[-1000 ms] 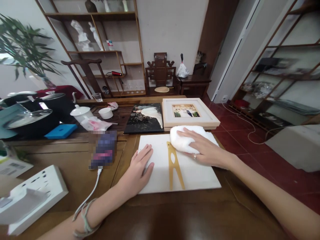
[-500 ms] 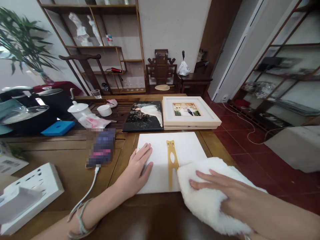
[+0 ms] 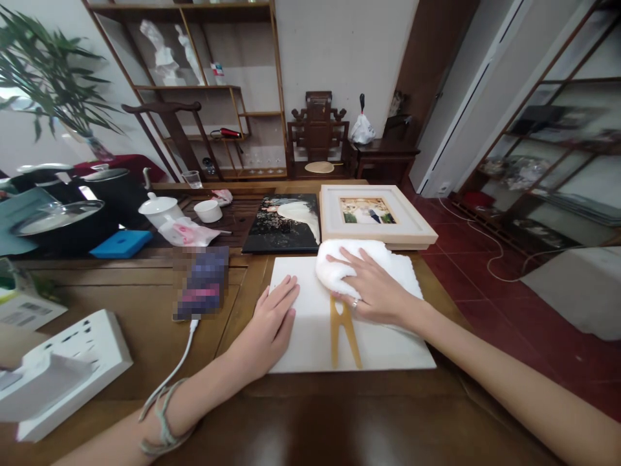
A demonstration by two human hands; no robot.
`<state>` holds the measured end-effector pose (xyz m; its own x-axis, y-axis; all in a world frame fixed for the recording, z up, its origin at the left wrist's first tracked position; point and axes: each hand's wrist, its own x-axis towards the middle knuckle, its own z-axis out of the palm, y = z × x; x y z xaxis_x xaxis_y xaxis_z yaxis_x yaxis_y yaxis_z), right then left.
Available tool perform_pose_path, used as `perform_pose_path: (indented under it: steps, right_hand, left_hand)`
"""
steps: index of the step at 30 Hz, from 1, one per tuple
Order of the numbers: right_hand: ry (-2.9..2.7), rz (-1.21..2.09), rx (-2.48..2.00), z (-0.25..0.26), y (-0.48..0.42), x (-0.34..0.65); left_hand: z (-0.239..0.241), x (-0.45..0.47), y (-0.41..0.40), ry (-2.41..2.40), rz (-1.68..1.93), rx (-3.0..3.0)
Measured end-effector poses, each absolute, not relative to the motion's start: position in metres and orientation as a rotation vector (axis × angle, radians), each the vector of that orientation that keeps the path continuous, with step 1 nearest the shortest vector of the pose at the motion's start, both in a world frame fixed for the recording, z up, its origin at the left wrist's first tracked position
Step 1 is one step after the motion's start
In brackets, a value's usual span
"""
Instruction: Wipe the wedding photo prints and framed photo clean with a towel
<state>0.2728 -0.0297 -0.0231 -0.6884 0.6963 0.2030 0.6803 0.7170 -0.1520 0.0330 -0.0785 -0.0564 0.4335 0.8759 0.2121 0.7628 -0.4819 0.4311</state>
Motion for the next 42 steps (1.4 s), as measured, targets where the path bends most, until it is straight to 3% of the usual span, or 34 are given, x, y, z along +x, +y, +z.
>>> perform_pose_path:
  steps: [11, 16, 25, 37, 42]
  right_hand:
    - [-2.842, 0.341, -0.845, -0.018, -0.140, 0.267]
    - [-2.818, 0.487, -0.854, -0.009, -0.108, 0.268]
    - [-2.602, 0.210, -1.053, -0.020, -0.018, 0.252]
    - [-2.898, 0.271, -0.751, -0.019, -0.132, 0.258]
    - [-2.834, 0.382, -0.823, -0.013, -0.113, 0.262]
  left_hand:
    - [-0.060, 0.032, -0.077, 1.402, 0.617, 2.437]
    - [-0.061, 0.031, -0.077, 1.390, 0.631, 2.439]
    - [-0.057, 0.032, -0.077, 1.411, 0.599, 2.433]
    - [-0.060, 0.030, -0.075, 1.374, 0.621, 2.449]
    - [-0.059, 0.031, -0.075, 1.383, 0.601, 2.444]
